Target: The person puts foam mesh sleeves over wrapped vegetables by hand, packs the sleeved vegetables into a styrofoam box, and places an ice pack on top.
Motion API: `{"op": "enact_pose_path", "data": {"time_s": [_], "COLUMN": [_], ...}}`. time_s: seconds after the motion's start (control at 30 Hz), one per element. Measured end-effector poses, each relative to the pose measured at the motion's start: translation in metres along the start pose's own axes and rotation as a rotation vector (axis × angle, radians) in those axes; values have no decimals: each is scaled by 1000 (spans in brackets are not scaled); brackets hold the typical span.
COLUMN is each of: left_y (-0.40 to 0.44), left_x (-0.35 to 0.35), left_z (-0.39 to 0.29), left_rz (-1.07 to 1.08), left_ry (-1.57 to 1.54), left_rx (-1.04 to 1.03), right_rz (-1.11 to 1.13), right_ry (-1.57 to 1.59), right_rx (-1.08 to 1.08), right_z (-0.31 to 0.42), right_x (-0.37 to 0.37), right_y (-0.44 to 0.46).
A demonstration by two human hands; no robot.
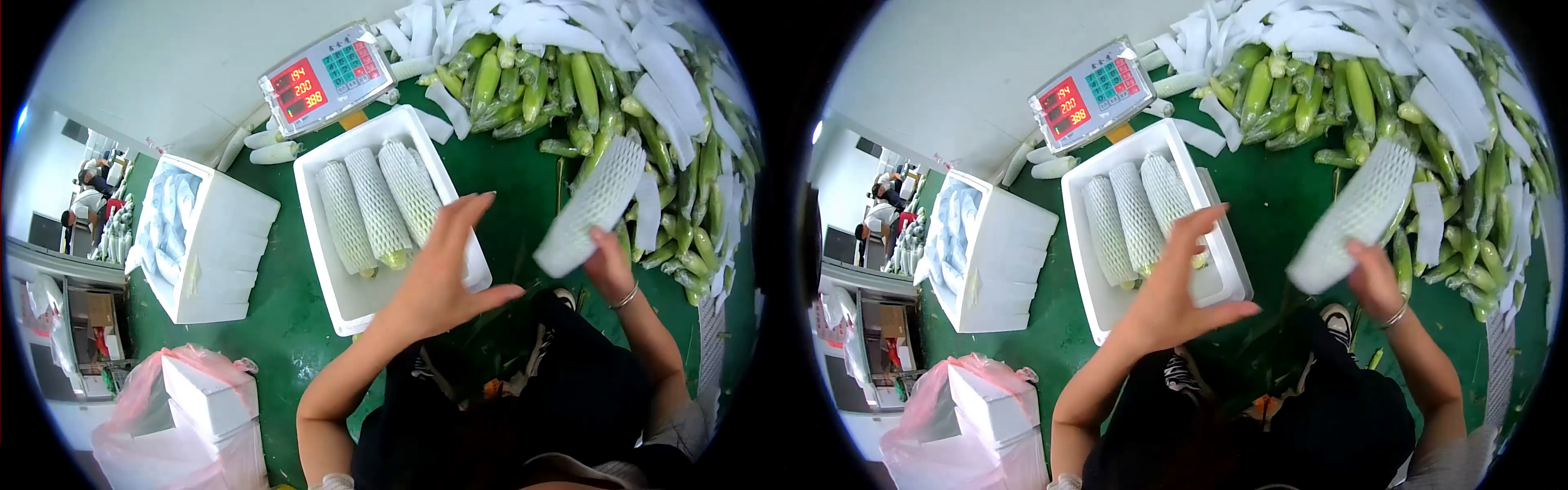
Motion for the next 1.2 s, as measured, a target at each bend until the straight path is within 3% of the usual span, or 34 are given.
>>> {"op": "enact_pose_path", "data": {"time_s": [0.1, 0.13, 0.17, 0.23, 0.3, 0.37, 0.43, 0.47, 0.53, 0.57, 0.63, 0.67, 0.77, 0.9, 1.03, 1.1, 1.13, 1.2], "left_y": [11, 11, 10, -3, -4, -5, -4, -5, -15, -23, -42, -42, -34, -25, -27, -42, -49, -66], "left_x": [-17, -12, -5, 2, 22, 29, 41, 57, 87, 81, 56, 47, 51, 84, 86, 88, 94, 90], "left_z": [8, 18, 29, 48, 41, 46, 56, 70, 104, 110, 120, 131, 151, 129, 135, 120, 108, 98], "left_rz": [134, 204, 226, 148, 219, 350, 368, 353, -62, -67, 208, 265, 89, -1, 11, -43, -34, -52], "left_ry": [-102, -254, -392, -339, -403, -491, -660, -669, 218, 212, 778, 972, 844, 333, 425, 535, 460, 418], "left_rx": [-5, 239, 292, 202, 235, 217, 278, 269, 153, 158, -37, -110, -137, 64, 51, -10, 109, 329], "right_rz": [474, 594, 713, 731, 639, 753, 868, 881, 756, 723, 767, 766, 1072, 1361, 1439, 1317, 1318, 1132], "right_ry": [-219, -329, -790, -1244, -1576, -1813, -1851, -1864, -1615, -1620, -1627, -1630, -1608, -1451, -1630, -1723, -1720, -1796], "right_rx": [-110, -224, -61, 558, 982, 966, 782, 788, 719, 699, 59, 57, -179, -461, 44, 522, 510, 1037], "right_z": [43, 72, 101, 121, 140, 125, 124, 128, 141, 148, 169, 167, 137, 46, -57, -36, -19, 18], "right_x": [-67, -88, -105, -106, -144, -153, -145, -143, -136, -140, -170, -181, -210, -246, -240, -238, -234, -233], "right_y": [-18, -31, -35, -37, -34, -17, 4, 11, 24, 33, 48, 59, 83, 107, 89, 65, 62, 55]}}
Point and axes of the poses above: each hand's wrist, its own y-axis towards the middle knuckle, its own x-axis out of the back of the hand, z = x × y, the point moved 1 cm from there along y, towards the middle knuckle, and after that the axes turned 4 degrees about x, right-handed, at the moved point
